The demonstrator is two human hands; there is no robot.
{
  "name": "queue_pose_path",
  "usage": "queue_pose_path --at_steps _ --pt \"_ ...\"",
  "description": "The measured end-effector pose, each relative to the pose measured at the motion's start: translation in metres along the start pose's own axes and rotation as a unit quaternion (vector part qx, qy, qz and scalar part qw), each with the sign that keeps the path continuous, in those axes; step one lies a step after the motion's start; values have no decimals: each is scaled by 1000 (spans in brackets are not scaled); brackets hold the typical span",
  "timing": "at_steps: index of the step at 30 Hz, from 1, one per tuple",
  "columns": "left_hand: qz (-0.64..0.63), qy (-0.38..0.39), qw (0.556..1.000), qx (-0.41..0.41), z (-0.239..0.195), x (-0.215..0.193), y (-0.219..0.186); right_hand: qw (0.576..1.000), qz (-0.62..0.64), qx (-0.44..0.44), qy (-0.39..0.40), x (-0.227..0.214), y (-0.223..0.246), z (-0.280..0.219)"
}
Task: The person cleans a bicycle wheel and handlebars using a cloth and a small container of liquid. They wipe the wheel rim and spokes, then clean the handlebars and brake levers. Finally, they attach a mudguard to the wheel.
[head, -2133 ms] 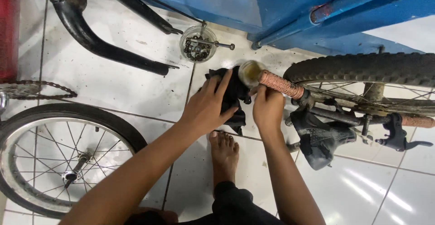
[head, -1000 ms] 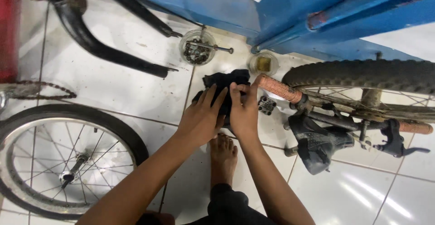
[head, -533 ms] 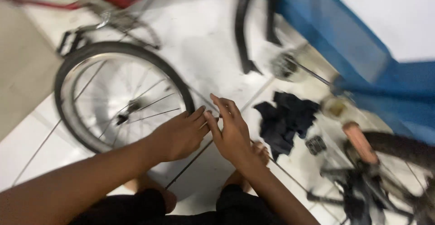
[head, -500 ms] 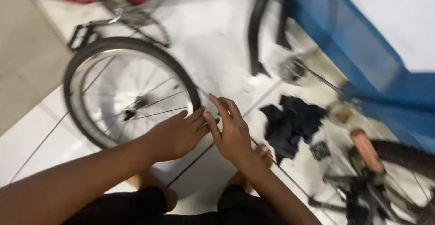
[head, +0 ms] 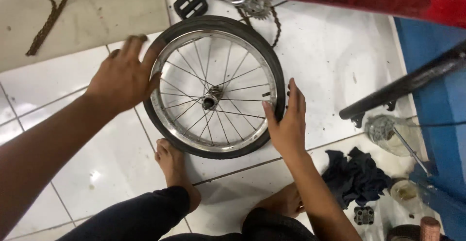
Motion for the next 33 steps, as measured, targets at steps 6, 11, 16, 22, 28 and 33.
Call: queue_pose_path --at_steps 6,11,16,22,28,33 --pt "-240 81 949 -189 14 39 16 990 46 95 93 16 -2 3" --pt "-271 111 938 -184 48 34 0 983 90 128 92 3 -12 0" --pt "-117 -141 975 124 99 -40 -63 988 68 127 -48 -60 -42 -27" --pt "-196 -133 880 413 141 -78 -188 945 -155 118 -261 -133 -96 -65" --pt "-174 -131 824 523 169 -110 -260 880 -293 136 -347 -159 -152 -76" --pt "-166 -81 809 558 191 -120 -291 858 -361 137 -338 -170 -183 -71"
Point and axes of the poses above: each hand's wrist, its own z-axis towards the middle knuckle, its own x-axis out of the palm, y = z × x, the point moved 6 cm from there along z, towards the middle knuckle, and after that the axes turned 11 degrees about x, right-handed, at the moved point
